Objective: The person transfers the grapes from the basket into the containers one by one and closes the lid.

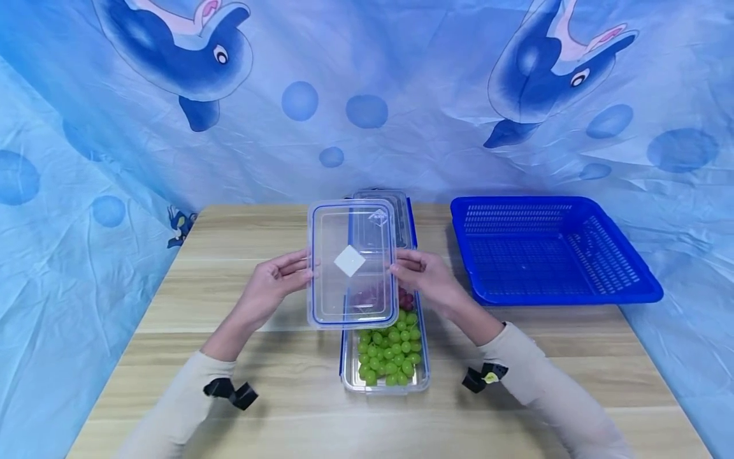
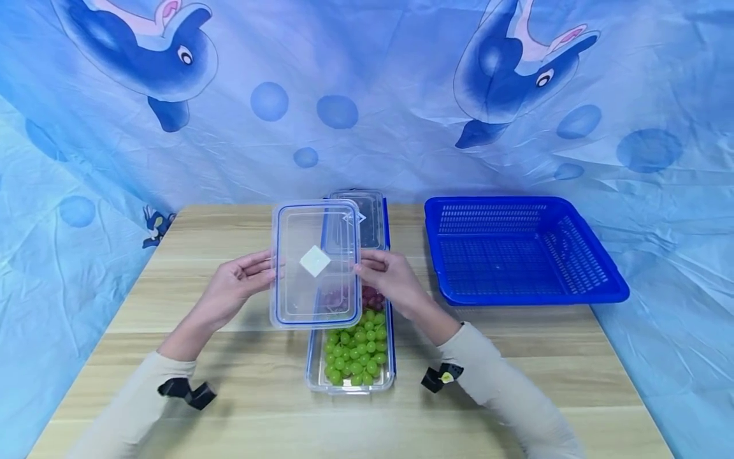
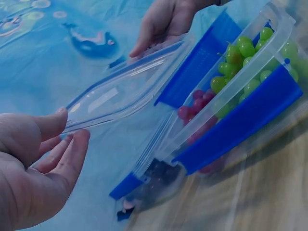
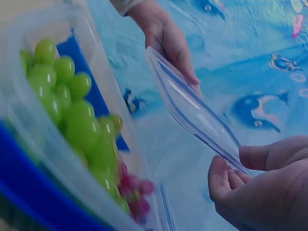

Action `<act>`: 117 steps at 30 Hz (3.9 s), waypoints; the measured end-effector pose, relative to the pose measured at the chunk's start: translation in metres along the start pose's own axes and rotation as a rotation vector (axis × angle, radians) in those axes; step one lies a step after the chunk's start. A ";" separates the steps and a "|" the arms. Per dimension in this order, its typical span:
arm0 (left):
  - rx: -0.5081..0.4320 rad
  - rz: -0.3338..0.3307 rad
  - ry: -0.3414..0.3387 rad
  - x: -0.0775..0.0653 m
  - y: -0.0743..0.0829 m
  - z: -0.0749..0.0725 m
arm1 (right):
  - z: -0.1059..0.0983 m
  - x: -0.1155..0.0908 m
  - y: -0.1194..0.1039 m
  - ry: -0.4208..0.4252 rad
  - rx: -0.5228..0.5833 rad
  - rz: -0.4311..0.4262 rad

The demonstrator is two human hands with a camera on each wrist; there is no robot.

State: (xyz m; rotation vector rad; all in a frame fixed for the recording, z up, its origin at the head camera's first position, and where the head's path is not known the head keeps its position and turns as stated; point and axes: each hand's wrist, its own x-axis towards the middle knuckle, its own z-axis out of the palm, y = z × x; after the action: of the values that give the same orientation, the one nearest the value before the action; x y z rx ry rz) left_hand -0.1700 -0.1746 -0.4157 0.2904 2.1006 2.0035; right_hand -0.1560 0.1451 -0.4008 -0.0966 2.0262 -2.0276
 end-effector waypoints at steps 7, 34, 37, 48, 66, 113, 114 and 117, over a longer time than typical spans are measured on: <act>0.024 0.019 0.000 0.026 0.005 0.023 | -0.027 -0.001 -0.008 0.083 -0.104 -0.057; 0.312 0.402 0.140 0.057 0.011 0.051 | -0.055 0.007 -0.013 0.253 -0.295 -0.408; 0.400 0.494 0.158 0.057 0.010 0.052 | -0.055 0.008 -0.009 0.244 -0.264 -0.452; 0.265 0.357 0.063 0.049 0.000 0.049 | -0.057 0.007 0.007 0.244 -0.251 -0.507; -0.033 -0.003 -0.081 0.014 -0.004 0.054 | -0.038 -0.019 0.015 0.272 0.028 -0.251; 0.196 -0.146 -0.048 -0.041 -0.048 0.067 | -0.016 -0.061 0.072 0.168 -0.518 0.029; 0.196 -0.152 -0.046 -0.041 -0.048 0.068 | -0.016 -0.061 0.072 0.167 -0.505 0.032; 0.175 -0.177 -0.052 -0.037 -0.050 0.068 | -0.017 -0.060 0.072 0.167 -0.456 0.033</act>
State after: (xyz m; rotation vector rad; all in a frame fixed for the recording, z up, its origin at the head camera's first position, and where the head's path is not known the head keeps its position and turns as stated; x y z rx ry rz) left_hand -0.1141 -0.1226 -0.4677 0.1756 2.1885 1.7005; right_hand -0.0922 0.1767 -0.4641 0.0187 2.5424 -1.5629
